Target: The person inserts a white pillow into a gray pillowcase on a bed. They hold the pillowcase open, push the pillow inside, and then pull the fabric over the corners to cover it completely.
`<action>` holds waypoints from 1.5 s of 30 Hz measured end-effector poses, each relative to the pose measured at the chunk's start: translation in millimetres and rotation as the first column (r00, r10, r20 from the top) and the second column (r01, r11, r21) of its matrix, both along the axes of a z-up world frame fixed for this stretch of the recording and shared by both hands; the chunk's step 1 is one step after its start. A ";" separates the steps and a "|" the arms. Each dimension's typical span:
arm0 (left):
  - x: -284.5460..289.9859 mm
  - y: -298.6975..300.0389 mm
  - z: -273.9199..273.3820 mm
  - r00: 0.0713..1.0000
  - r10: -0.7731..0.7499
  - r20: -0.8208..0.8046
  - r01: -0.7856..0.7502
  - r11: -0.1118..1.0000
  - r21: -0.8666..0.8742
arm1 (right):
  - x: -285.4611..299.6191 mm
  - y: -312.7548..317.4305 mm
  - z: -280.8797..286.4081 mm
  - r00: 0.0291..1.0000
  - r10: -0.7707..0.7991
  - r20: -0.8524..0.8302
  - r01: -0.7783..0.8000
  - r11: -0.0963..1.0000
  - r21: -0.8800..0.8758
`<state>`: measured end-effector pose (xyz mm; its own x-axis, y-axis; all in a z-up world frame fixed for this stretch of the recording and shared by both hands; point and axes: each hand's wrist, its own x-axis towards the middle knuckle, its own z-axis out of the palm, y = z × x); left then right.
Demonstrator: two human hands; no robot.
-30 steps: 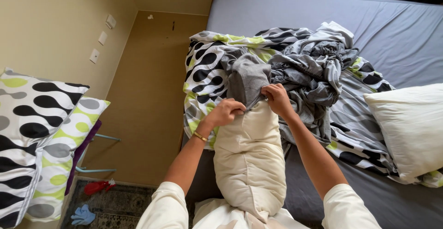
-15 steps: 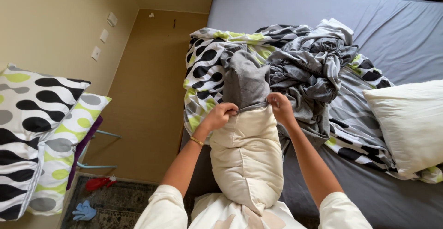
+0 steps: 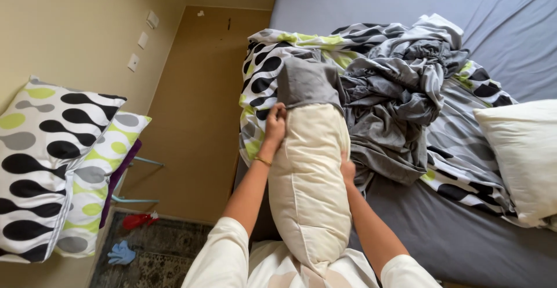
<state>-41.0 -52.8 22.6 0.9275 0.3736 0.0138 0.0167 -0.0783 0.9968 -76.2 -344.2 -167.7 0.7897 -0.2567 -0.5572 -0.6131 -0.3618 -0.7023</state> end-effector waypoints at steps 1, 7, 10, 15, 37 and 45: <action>9.8 10.1 -1.9 0.997 0.056 0.049 -0.059 0.996 0.061 | 2.7 -4.7 19.1 0.992 -0.098 0.081 0.097 0.995 0.009; 54.8 90.5 -39.5 0.969 0.240 -0.065 -0.215 0.940 0.263 | -11.6 32.8 212.9 0.900 -0.249 0.359 0.249 0.967 0.048; 39.0 94.9 -54.4 0.925 0.252 -0.285 -0.179 0.950 0.257 | -27.3 41.8 229.3 0.926 -0.111 0.362 0.125 0.992 -0.015; 11.8 81.9 -140.9 0.819 0.221 -0.530 -0.207 0.975 0.086 | -48.0 49.2 162.3 0.980 0.160 0.120 -0.136 0.974 -0.184; -32.7 52.9 -61.4 0.993 -0.044 -0.108 0.109 0.665 0.739 | -54.1 9.4 171.4 0.890 0.316 0.329 -0.187 0.911 -0.368; 26.9 48.9 -85.4 0.991 -0.108 -0.073 0.108 0.373 0.921 | 55.6 15.8 154.9 0.483 0.694 0.534 0.004 0.608 -0.794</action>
